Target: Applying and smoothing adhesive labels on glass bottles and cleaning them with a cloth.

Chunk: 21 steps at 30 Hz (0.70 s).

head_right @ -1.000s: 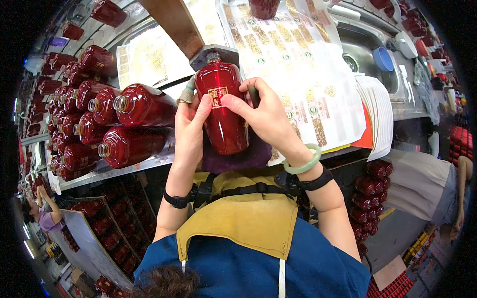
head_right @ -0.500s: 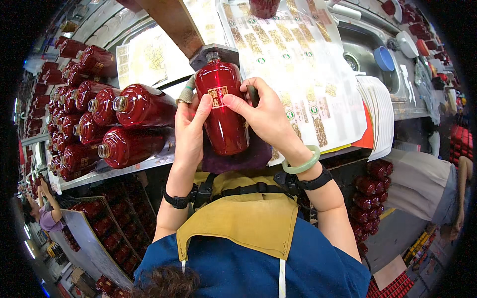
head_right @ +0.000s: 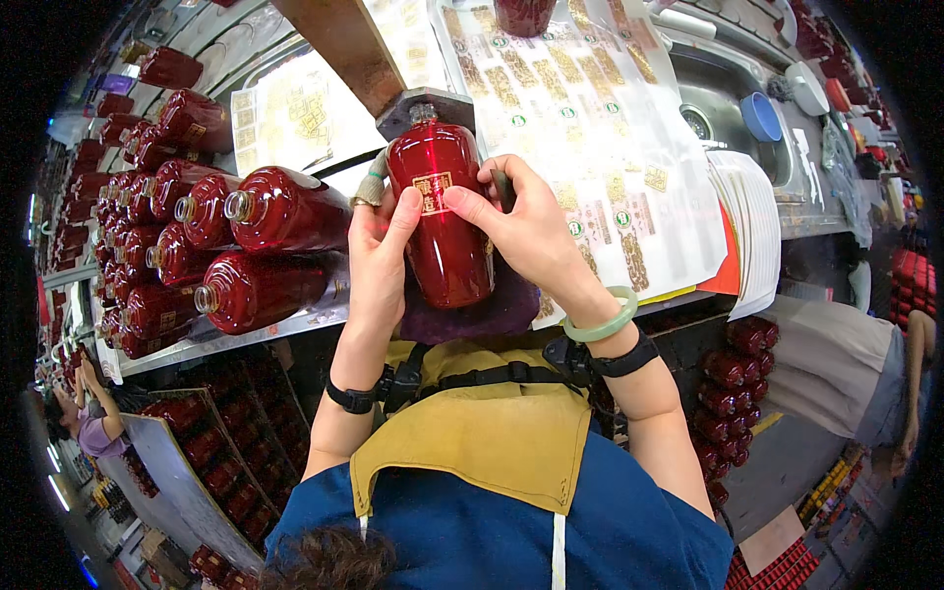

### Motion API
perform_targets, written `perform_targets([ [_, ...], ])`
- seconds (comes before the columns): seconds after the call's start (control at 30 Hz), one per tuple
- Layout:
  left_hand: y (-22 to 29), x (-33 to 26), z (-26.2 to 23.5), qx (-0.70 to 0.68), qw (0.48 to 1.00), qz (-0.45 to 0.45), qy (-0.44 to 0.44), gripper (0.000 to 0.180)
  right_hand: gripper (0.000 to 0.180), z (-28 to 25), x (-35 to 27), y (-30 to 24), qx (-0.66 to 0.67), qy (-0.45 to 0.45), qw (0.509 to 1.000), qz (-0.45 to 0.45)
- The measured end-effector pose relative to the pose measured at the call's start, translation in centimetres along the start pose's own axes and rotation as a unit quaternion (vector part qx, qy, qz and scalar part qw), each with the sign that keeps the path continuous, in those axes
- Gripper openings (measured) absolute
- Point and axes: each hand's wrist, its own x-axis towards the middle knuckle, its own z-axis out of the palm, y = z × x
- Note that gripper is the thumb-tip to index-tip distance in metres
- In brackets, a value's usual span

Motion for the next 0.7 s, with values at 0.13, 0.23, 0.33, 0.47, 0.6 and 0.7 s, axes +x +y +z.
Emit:
perform_targets([
  [0.13, 0.2, -0.1, 0.1, 0.008, 1.0, 0.0, -0.002, 0.061, 0.038, -0.4, 0.0, 0.3, -0.034, -0.007, 0.999, -0.016],
  [0.23, 0.4, -0.1, 0.2, 0.001, 1.0, -0.01, 0.006, 0.065, 0.031, -0.9, 0.1, -1.0, 0.016, -0.026, 0.999, -0.022],
  [0.33, 0.4, -0.5, 0.7, 0.071, 0.997, 0.025, 0.002, 0.071, 0.026, -2.1, 0.6, -1.6, -0.146, 0.009, 0.967, -0.207],
  [0.47, 0.0, -1.0, 0.9, 0.077, 0.997, 0.018, 0.011, 0.08, 0.038, -1.9, 0.6, -5.7, -0.268, -0.015, 0.908, -0.322],
  [0.6, -0.7, -1.2, 1.0, 0.097, 0.994, 0.029, 0.031, 0.079, 0.04, -0.9, 1.0, -7.3, -0.336, -0.055, 0.851, -0.4],
  [0.7, 0.4, -1.4, 1.3, 0.096, 0.995, -0.007, 0.028, 0.08, 0.039, -0.8, 2.9, -8.5, -0.404, -0.011, 0.748, -0.526],
])
